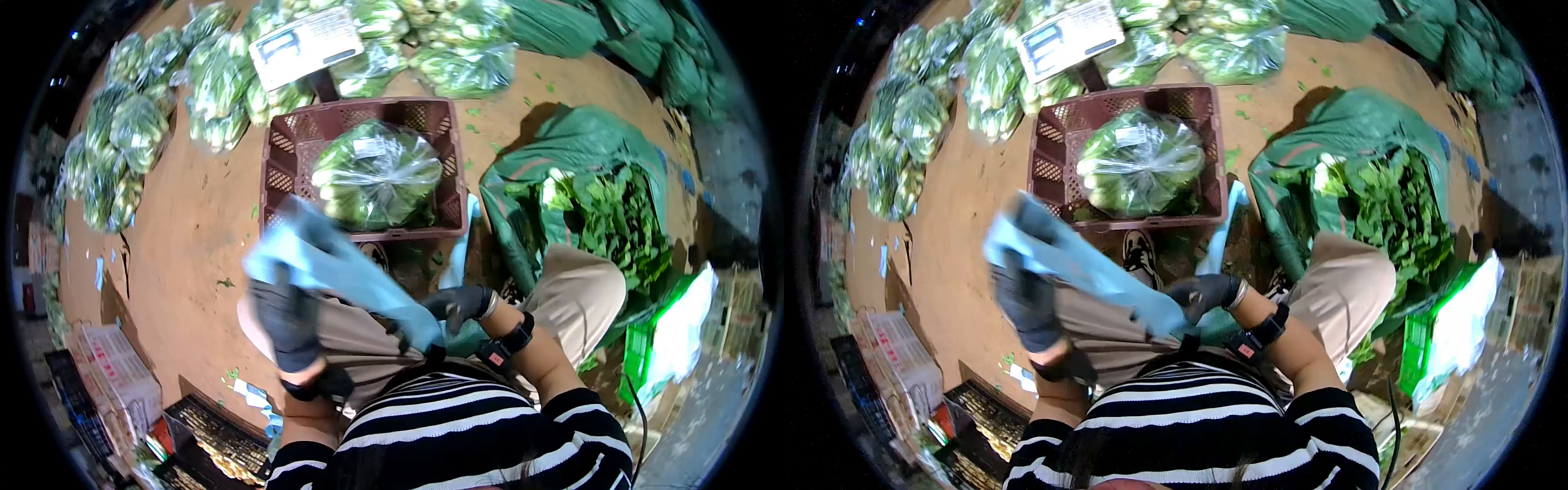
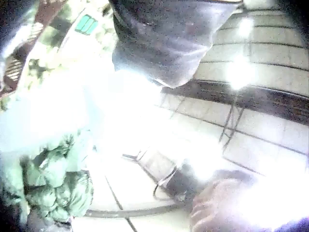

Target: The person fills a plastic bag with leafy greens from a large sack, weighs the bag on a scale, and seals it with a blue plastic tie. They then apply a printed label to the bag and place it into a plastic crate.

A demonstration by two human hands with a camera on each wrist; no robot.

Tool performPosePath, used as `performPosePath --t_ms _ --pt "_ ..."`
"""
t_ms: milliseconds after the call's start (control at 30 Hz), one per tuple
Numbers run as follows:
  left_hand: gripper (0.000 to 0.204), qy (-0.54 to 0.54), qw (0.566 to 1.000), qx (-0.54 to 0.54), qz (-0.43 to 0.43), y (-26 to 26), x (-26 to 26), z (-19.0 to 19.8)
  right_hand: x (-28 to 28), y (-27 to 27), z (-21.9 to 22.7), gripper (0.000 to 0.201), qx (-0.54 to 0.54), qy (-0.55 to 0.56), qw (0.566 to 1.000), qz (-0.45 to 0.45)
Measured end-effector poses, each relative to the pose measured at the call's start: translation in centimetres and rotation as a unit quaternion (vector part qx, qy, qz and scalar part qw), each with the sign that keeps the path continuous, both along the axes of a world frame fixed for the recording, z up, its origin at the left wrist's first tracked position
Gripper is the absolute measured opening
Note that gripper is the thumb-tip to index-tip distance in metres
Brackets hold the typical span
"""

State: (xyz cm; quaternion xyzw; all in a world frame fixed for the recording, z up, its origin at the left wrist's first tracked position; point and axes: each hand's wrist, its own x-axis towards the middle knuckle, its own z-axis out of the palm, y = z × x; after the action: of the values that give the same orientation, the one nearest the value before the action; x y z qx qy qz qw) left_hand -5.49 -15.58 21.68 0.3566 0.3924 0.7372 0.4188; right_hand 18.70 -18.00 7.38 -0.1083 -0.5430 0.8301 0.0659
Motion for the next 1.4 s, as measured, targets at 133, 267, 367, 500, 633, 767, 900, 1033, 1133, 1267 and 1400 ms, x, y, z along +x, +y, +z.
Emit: performPosePath --t_ms 133,267,367,500,633,767,900,1033,1133,1267,1400 --pt "0.021 0.465 0.88 -0.028 0.089 1.4 -1.5 -0.6 3.0 -3.6 7.1 0.041 0.114 -0.138 0.979 -0.093" --pt "0.016 0.621 0.769 0.041 -0.145 0.3 1.8 -3.2 10.0 -4.4 10.3 0.048 0.14 -0.05 0.958 -0.246" --pt "0.012 0.611 0.702 0.054 -0.362 -2.0 4.5 -3.6 13.7 -3.9 13.1 0.047 0.165 -0.025 0.883 -0.439" --pt "0.012 0.52 0.804 0.116 -0.264 -2.9 8.2 -3.8 18.5 -1.3 8.5 0.03 0.432 -0.042 0.779 -0.453" --pt "0.015 0.469 0.836 0.076 -0.274 -4.1 7.9 -3.5 16.4 -4.3 13.2 0.033 0.257 0.004 0.835 -0.486" --pt "0.018 0.515 0.776 -0.088 -0.354 -4.8 6.7 -4.8 16.1 -3.2 9.3 0.039 0.165 0.017 0.803 -0.573" --pt "0.02 0.375 0.793 -0.163 -0.452 -5.2 7.6 -2.7 16.0 -3.1 10.0 0.061 0.106 0.177 0.857 -0.473" --pt "0.042 0.564 0.688 0.166 -0.425 -5.5 3.4 -7.7 14.8 -2.7 9.2 0.064 0.091 0.171 0.836 -0.513" --pt "0.049 0.506 0.766 0.188 -0.349 -7.7 7.6 -1.3 12.6 -1.8 7.0 0.047 0.143 -0.019 0.841 -0.522" --pt "0.036 -0.092 0.947 0.005 -0.307 -4.7 9.1 0.3 8.1 -4.4 7.1 0.043 0.216 -0.191 0.918 -0.271" --pt "0.027 0.162 0.984 0.005 -0.08 -1.9 9.1 -1.7 6.2 -6.6 7.9 0.05 -0.114 0.063 0.968 -0.215"
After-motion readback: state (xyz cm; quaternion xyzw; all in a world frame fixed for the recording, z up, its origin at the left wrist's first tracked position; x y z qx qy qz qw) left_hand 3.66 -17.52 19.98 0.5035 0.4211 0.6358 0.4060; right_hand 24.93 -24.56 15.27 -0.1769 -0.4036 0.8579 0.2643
